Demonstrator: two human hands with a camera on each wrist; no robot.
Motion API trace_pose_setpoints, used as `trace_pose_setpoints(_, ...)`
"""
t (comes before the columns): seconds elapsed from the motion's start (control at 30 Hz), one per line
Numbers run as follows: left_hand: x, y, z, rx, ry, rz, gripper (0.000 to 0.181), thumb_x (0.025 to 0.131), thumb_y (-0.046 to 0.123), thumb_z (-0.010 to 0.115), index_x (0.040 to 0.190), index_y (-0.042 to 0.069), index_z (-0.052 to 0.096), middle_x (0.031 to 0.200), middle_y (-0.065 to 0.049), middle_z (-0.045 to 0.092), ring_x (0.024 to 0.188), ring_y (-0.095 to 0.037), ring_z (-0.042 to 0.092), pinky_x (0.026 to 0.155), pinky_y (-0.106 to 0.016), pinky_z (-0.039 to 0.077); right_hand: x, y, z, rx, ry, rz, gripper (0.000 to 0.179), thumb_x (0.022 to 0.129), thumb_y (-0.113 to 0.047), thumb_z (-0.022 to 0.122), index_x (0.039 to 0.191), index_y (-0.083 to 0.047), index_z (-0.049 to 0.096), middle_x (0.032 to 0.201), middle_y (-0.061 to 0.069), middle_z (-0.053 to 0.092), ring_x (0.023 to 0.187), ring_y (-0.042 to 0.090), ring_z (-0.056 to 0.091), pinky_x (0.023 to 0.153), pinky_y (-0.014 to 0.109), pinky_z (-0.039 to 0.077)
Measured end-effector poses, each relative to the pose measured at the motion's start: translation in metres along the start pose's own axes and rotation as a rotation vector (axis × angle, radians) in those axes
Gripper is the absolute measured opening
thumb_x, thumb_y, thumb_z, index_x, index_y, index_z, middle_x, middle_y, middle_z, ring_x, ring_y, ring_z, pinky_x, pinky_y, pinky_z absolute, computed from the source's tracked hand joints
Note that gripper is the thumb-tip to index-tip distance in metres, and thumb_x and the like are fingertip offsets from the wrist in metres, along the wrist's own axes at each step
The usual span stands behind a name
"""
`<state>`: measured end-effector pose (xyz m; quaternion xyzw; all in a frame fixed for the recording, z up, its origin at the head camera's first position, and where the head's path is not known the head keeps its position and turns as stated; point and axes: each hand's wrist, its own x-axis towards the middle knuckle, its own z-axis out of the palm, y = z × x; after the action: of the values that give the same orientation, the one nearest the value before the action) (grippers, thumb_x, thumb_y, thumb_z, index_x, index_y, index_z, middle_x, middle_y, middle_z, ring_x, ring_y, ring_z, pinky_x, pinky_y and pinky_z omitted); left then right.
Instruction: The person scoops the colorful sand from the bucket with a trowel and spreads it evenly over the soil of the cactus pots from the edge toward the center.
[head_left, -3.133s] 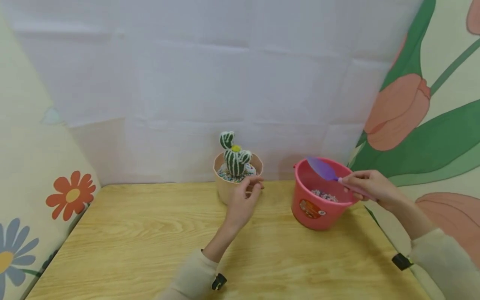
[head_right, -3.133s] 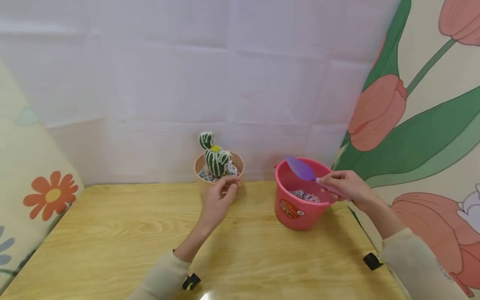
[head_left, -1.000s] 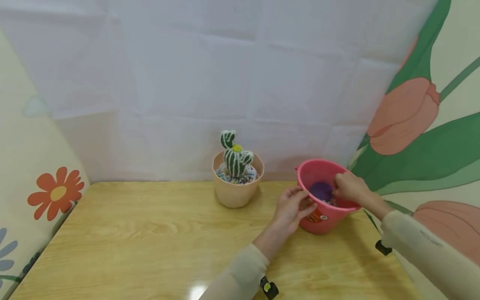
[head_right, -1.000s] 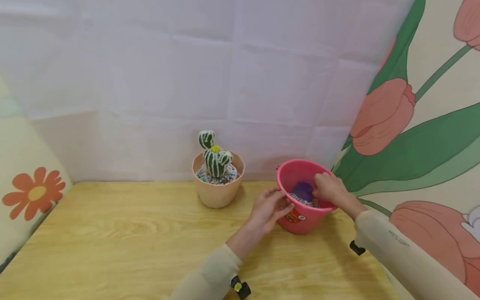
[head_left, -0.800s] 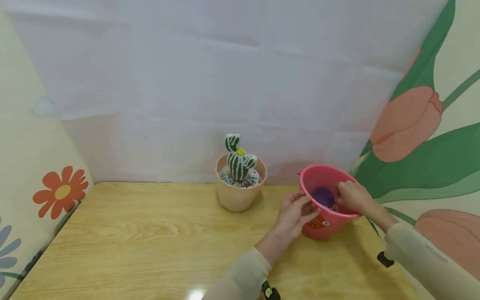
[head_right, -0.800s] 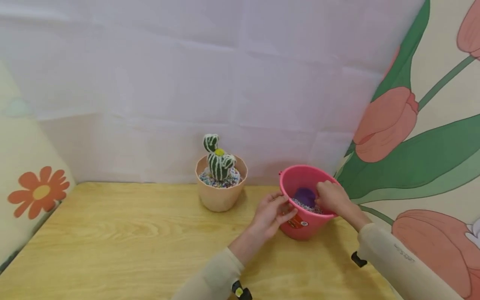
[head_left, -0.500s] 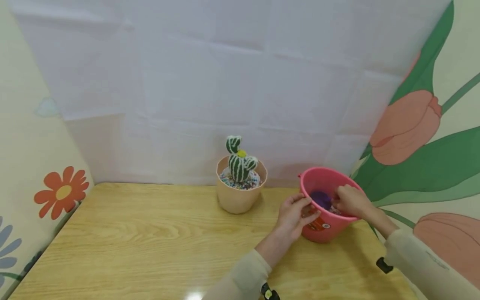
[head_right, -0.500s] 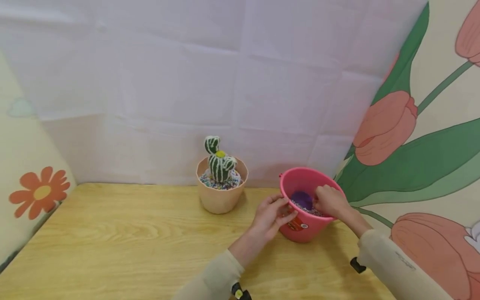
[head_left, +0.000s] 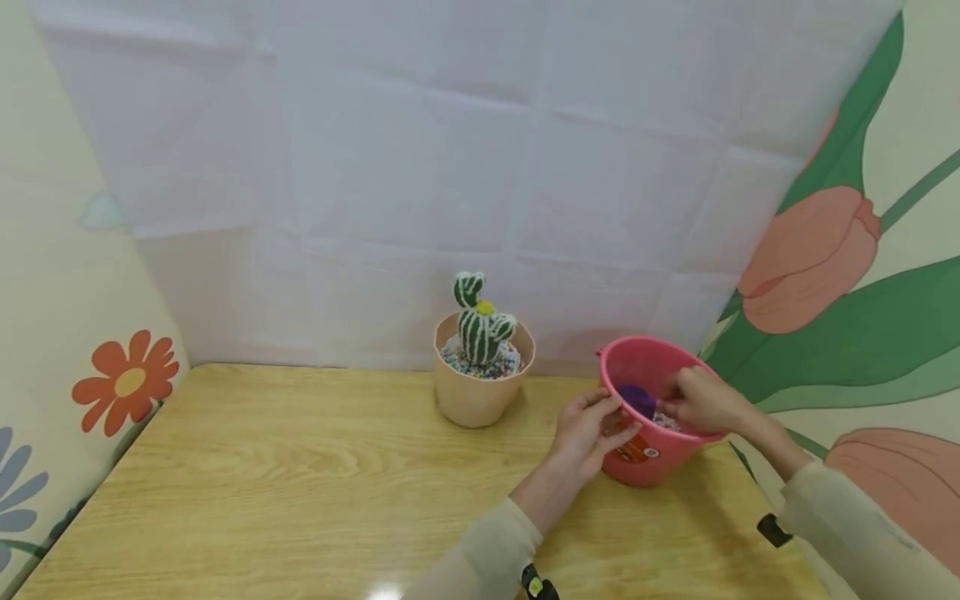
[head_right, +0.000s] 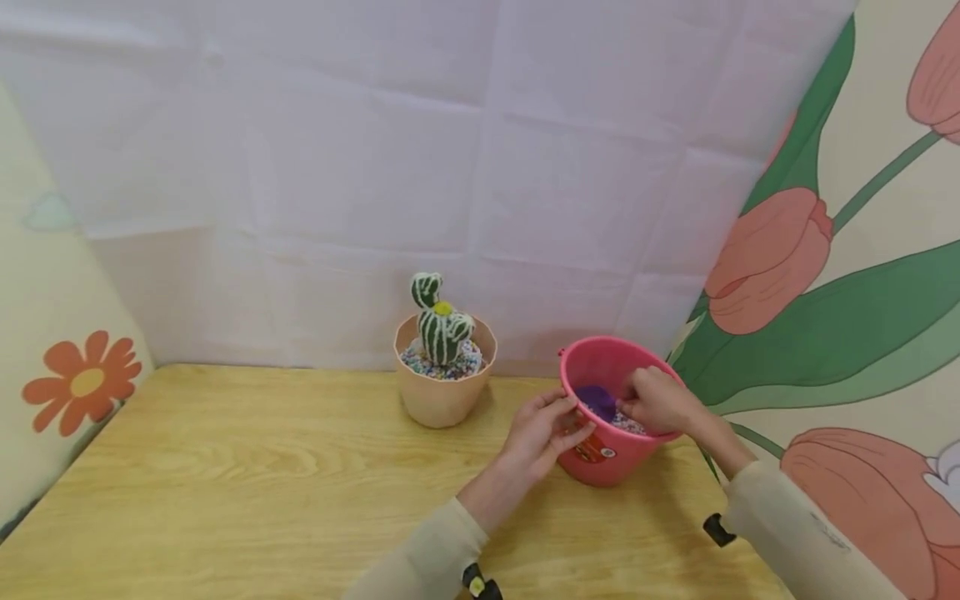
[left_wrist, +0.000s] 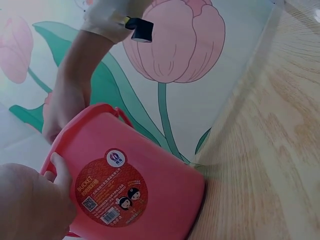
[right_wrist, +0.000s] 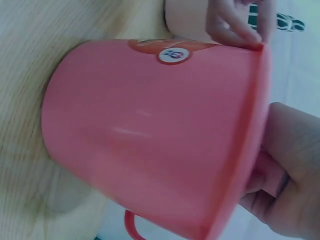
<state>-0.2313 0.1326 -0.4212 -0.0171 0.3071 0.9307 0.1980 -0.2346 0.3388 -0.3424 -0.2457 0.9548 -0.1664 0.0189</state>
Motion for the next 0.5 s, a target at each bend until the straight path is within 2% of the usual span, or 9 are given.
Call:
trace_pose_setpoints(0.17, 0.0, -0.001, 0.0, -0.015, -0.014, -0.024, 0.012, 0.092, -0.003, 0.068, 0.101, 0.002, 0.063, 0.112, -0.024, 0.066, 0.091, -0.026, 0.067, 0.086, -0.049, 0.058, -0.01, -0.006, -0.01, 0.048, -0.019, -0.004, 0.03, 0.094, -0.001, 0.07, 0.069, -0.016, 0.065, 0.059, -0.009, 0.057, 0.048, 0.004, 0.047, 0.046, 0.022, 0.041)
trace_pose_setpoints(0.33, 0.001, 0.0, 0.0, -0.013, -0.015, -0.022, 0.01, 0.093, -0.002, 0.068, 0.097, 0.005, 0.063, 0.109, -0.021, 0.067, 0.092, -0.027, 0.068, 0.087, -0.049, 0.058, -0.018, -0.006, -0.018, 0.085, -0.024, -0.021, 0.026, 0.095, -0.003, 0.07, 0.073, -0.016, 0.066, 0.063, -0.007, 0.058, 0.051, 0.005, 0.049, 0.047, 0.024, 0.044)
trace_pose_setpoints(0.5, 0.001, 0.0, -0.001, -0.016, -0.005, -0.014, 0.01, 0.092, -0.002, 0.069, 0.098, 0.004, 0.063, 0.104, -0.019, 0.068, 0.092, -0.028, 0.068, 0.086, -0.049, 0.058, -0.028, 0.0, -0.025, 0.219, -0.065, 0.037, 0.017, 0.099, -0.012, 0.069, 0.082, -0.013, 0.071, 0.063, 0.0, 0.06, 0.049, 0.006, 0.047, 0.045, 0.024, 0.044)
